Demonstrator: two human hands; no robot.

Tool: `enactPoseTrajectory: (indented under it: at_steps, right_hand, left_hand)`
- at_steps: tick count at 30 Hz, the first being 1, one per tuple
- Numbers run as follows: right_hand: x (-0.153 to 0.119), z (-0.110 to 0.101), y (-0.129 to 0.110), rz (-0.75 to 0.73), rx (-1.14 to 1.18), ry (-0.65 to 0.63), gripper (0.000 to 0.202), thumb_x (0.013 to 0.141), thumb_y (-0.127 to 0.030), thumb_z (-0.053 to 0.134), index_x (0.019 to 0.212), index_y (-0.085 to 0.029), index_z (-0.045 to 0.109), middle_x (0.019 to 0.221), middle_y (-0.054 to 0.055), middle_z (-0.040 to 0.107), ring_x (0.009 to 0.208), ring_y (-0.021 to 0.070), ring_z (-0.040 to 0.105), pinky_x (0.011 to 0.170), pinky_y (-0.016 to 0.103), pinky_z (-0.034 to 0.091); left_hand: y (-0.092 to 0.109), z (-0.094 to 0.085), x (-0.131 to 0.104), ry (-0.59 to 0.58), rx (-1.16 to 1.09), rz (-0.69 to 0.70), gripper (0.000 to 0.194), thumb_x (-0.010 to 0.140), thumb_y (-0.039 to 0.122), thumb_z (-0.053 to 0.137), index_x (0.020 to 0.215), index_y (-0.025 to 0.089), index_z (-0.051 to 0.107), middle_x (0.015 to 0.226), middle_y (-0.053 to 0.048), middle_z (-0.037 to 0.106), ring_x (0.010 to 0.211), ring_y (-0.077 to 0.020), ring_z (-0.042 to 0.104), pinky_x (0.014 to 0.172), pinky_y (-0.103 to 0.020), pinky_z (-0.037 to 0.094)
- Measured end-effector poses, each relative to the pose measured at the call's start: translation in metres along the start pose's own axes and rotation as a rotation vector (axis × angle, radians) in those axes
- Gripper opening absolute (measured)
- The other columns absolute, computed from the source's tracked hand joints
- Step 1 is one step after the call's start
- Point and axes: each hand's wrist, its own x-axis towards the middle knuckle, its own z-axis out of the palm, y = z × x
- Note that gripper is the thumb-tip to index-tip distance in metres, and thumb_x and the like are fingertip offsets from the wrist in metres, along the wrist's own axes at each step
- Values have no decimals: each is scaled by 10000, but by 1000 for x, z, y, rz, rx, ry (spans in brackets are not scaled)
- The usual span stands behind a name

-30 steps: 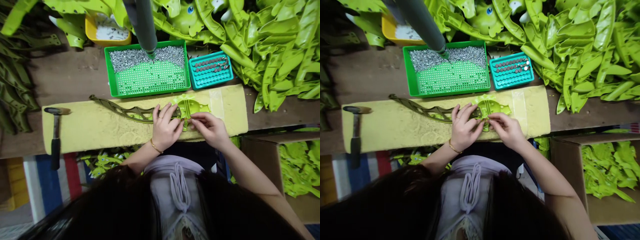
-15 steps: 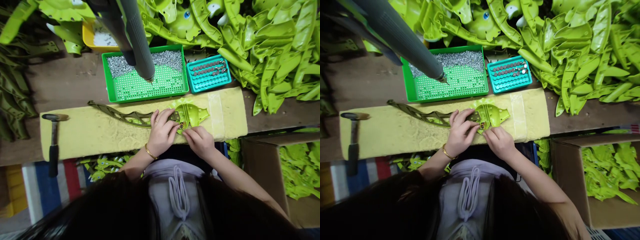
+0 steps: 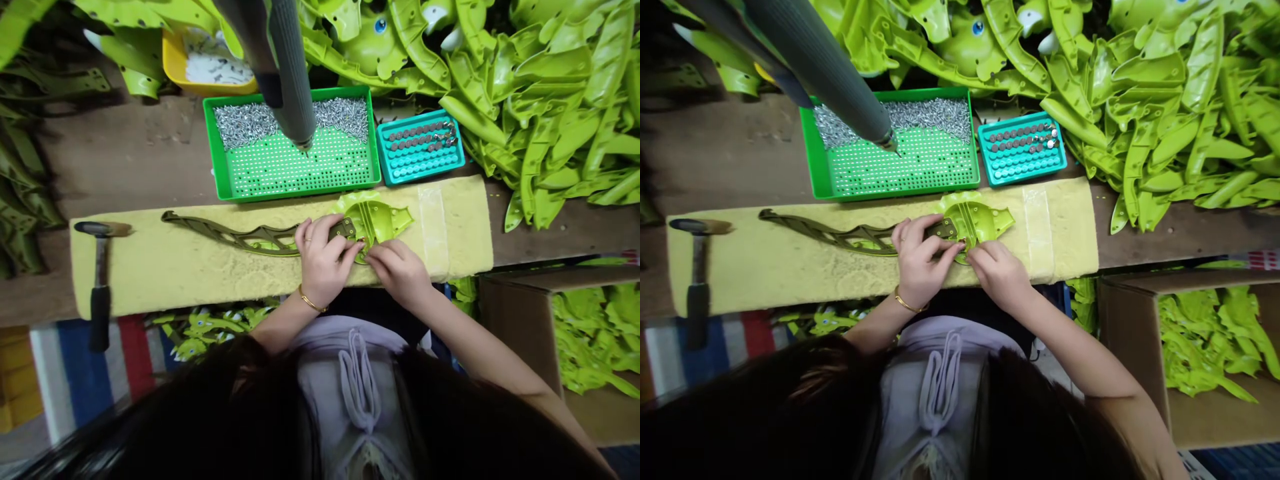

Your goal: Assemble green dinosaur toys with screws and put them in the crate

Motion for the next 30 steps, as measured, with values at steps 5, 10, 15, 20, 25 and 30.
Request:
enactPoseTrajectory:
  at_steps: [5,10,15,20,25,30]
  right_hand:
    - [10,-4,3,-57,63,-129,165,922,-184,506,963,-146,662,867,87,660,795,174,594,696,281,514]
    - [10,-4,0,28,32,-142,160,928,-197,483,906,-164,638,846,77,644,817,175,603,726,285,524]
    - [11,3,-4,87,6,-184,171,917,-188,471,853,-183,628,818,71,625,795,184,584,696,306,507]
    - [13,4,-3,79,-11,-177,171,908,-176,473,814,-189,615,792,57,621,786,176,587,696,296,505]
    - [12,-1,0,99,70,-143,261,893,-197,531,1141,-131,580,914,93,633,824,190,607,681,304,536]
    - [7,-1,3,-6,29,-90,285,925,-216,498,1185,-157,600,868,73,609,763,168,595,641,289,534]
  left_hand:
    - [-3,-2,1,2,31,-6,191,852,314,667,695,206,653,1179,-77,670,1125,-226,612,1070,-476,328]
    - [-14,-14,1,-164,-33,117,115,873,291,629,830,213,700,1313,-103,615,1235,-238,564,1121,-504,301]
    - [-21,-16,-2,-203,-47,105,128,891,289,611,857,233,720,1349,-86,603,1274,-243,540,1142,-531,284]
    - [-19,-14,-3,-202,-39,84,127,886,296,615,858,236,723,1364,-84,593,1281,-249,534,1141,-544,280]
    - [-21,-15,-3,-182,-24,136,128,895,288,606,878,231,720,1364,-95,591,1281,-238,536,1134,-539,297]
    - [-22,-16,-3,-165,-41,160,127,889,276,608,887,219,721,1362,-112,590,1283,-241,535,1131,-533,306]
